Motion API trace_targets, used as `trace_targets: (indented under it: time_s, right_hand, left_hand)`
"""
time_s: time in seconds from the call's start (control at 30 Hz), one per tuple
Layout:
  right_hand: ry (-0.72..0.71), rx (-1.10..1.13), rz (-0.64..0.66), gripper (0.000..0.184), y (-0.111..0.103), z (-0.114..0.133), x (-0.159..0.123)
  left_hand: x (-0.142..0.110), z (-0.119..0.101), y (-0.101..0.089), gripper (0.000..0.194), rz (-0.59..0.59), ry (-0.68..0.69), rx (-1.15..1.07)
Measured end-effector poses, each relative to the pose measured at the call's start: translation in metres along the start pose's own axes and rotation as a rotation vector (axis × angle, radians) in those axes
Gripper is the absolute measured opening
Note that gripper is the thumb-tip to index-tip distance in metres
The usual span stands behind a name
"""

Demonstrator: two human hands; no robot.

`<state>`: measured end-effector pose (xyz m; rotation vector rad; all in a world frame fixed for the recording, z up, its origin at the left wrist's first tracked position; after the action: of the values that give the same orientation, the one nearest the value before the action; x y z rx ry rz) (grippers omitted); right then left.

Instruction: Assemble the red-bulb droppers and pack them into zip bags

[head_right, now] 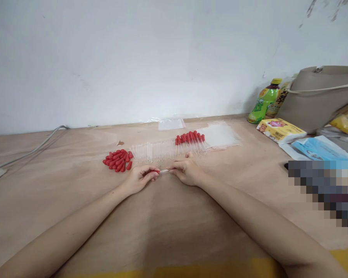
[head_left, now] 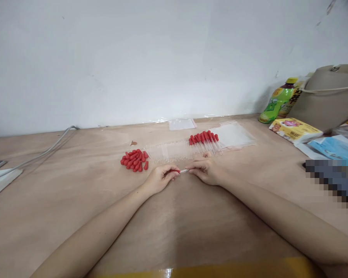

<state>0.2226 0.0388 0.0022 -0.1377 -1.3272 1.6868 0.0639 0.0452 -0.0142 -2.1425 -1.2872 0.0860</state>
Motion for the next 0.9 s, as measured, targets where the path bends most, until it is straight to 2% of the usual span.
trace_targets:
  time_s: [0.17, 0.4, 0.67, 0.9]
  right_hand:
    - [-0.02, -0.157, -0.046, 0.02, -0.004, 0.007, -0.001]
    - [-0.001, -0.153, -0.042, 0.02, -0.002, 0.013, -0.003]
    - [-0.011, -0.211, 0.003, 0.023, 0.008, 0.017, 0.0]
    - [0.016, -0.201, 0.068, 0.025, 0.016, 0.02, 0.005]
  left_hand:
    - [0.0, -0.001, -0.001, 0.021, -0.018, -0.001, 0.097]
    - [-0.002, -0.009, -0.001, 0.021, 0.011, 0.056, 0.193]
    - [-0.004, -0.006, 0.0, 0.021, 0.001, 0.047, 0.226]
    - [-0.004, -0.007, -0.001, 0.019, -0.009, 0.092, 0.261]
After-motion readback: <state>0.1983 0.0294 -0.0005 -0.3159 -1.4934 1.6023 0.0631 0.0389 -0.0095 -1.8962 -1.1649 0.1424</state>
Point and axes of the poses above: each hand's wrist, its own x-axis towards the middle knuckle, its own y-axis out of the palm, z = x × y, the point moved 6 cm from there along x, towards the middle knuckle, and after that the axes turned 1 degree about y, right-handed, at the moved point
